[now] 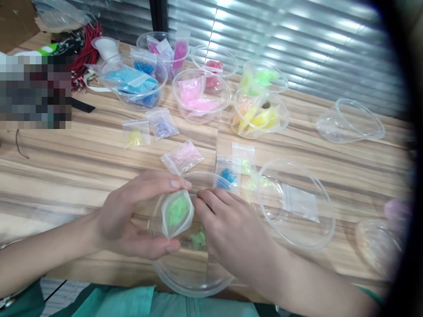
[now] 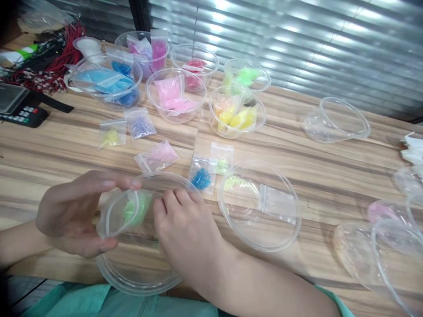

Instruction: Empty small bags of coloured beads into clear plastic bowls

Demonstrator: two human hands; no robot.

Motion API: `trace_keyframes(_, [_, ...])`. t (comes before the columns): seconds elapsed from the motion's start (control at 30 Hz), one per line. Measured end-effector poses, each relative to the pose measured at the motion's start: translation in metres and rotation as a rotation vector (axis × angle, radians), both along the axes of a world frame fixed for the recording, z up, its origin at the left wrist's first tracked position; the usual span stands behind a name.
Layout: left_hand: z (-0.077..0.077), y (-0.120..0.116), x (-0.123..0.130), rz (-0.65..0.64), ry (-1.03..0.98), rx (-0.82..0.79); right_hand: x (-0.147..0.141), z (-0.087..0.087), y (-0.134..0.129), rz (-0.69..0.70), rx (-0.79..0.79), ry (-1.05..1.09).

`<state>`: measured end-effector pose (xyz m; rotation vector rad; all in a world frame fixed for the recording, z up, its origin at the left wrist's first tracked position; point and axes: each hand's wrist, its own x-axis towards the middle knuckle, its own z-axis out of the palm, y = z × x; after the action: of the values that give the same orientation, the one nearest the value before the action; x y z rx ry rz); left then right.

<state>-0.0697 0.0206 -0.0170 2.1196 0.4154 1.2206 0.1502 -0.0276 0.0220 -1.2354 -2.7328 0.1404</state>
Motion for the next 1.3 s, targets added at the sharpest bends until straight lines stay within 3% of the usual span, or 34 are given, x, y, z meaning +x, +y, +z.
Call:
trace_keyframes(0.1, [0.0,-0.003,0.001,-0.001,-0.005,0.056,-0.003,0.0,-0.006,-0.007,0.032,-0.142])
trace_keyframes(0.2, [0.002,-0.003,0.002,-0.007,0.001,0.068,-0.003,-0.002,-0.009,0.041,-0.035,-0.228])
trace_keyframes(0.43, [0.006,0.002,0.002,-0.026,0.047,0.034,0.004,0.014,0.006,0.179,-0.48,-0.156])
trace_keyframes(0.53, [0.007,0.004,0.003,-0.036,0.099,0.026,0.01,0.021,0.007,0.23,-0.57,-0.056])
trace_keyframes(0.7, [0.008,0.006,0.004,-0.071,0.138,0.028,0.019,0.018,0.003,0.305,-0.509,0.074])
trace_keyframes(0.9, [0.008,0.005,0.005,-0.063,0.138,0.007,0.013,0.013,0.005,0.472,-0.446,-0.017])
trace_keyframes(1.3, [0.008,0.005,0.005,-0.069,0.115,-0.042,0.012,0.004,-0.001,0.5,-0.453,-0.089])
